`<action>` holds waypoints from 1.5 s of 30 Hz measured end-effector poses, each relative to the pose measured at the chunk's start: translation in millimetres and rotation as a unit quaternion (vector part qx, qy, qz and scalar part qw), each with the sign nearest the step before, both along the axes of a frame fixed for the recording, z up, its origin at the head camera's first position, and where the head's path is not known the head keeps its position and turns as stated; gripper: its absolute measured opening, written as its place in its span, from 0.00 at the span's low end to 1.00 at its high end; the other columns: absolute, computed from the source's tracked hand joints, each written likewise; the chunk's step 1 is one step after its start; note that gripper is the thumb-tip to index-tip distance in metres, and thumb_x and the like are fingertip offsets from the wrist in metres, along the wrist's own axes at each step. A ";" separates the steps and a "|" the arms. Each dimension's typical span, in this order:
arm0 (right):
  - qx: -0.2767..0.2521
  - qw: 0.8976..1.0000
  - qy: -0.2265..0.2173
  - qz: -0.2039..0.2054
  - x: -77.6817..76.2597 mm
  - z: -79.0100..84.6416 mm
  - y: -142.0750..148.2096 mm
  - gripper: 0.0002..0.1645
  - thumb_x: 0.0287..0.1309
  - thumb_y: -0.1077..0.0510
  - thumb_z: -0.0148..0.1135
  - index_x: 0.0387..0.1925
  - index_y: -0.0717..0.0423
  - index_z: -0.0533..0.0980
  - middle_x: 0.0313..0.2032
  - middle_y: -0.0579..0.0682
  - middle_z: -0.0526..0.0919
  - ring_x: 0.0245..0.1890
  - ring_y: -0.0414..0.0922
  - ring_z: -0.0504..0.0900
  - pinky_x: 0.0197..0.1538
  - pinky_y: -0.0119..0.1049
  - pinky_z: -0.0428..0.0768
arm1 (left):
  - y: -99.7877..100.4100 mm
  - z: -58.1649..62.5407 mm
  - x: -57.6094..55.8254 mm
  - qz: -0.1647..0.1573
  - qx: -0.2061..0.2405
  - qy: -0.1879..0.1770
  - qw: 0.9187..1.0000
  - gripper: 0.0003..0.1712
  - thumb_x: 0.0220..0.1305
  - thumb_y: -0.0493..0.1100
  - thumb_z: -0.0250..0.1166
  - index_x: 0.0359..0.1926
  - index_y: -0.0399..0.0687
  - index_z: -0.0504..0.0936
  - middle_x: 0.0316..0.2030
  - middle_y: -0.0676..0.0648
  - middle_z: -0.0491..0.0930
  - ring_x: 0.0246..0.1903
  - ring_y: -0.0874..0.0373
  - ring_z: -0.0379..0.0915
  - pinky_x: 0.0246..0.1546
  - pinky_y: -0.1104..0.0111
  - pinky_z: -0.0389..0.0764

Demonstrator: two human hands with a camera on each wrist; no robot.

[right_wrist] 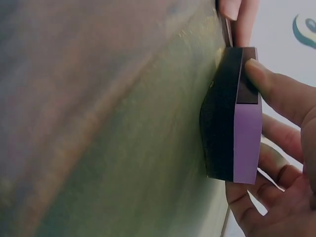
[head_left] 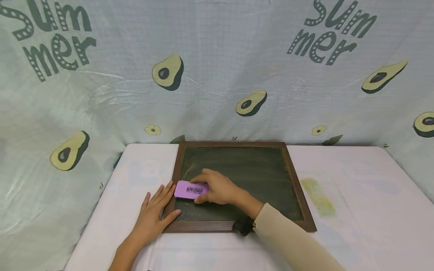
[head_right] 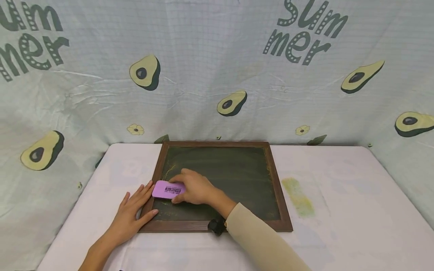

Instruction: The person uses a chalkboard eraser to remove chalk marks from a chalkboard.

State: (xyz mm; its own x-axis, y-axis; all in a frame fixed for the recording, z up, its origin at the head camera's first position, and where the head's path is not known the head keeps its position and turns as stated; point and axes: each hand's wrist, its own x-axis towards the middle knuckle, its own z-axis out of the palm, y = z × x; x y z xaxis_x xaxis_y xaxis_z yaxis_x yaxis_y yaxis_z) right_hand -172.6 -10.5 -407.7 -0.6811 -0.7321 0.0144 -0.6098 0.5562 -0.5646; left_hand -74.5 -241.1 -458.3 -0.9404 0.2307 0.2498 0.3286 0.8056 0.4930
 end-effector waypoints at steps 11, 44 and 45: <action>-0.022 0.999 -0.015 -0.043 -21.3 -1.5 -0.5 0.32 0.48 0.48 0.75 0.56 0.49 0.78 0.31 0.44 0.69 0.29 0.40 0.70 0.28 0.31 0.71 | 0.8 0.0 0.4 0.000 -0.006 -0.012 1.000 0.41 0.64 0.56 0.62 0.73 0.48 0.59 0.72 0.49 0.54 0.70 0.42 0.47 0.65 0.40 0.39; -0.015 0.986 0.063 -0.157 2.0 -4.5 181.8 0.32 0.50 0.47 0.73 0.55 0.56 0.77 0.33 0.44 0.71 0.28 0.40 0.68 0.29 0.33 0.69 | 2.9 3.9 0.6 0.011 -0.018 -0.053 0.998 0.41 0.68 0.55 0.58 0.74 0.45 0.54 0.73 0.47 0.51 0.71 0.43 0.44 0.67 0.43 0.35; -0.012 0.984 0.067 -0.163 5.5 -4.2 189.3 0.32 0.49 0.48 0.73 0.55 0.56 0.77 0.33 0.45 0.72 0.28 0.40 0.68 0.28 0.33 0.69 | 2.7 3.9 1.3 0.011 -0.016 -0.052 0.998 0.41 0.68 0.55 0.58 0.74 0.45 0.54 0.73 0.46 0.51 0.71 0.43 0.44 0.67 0.43 0.35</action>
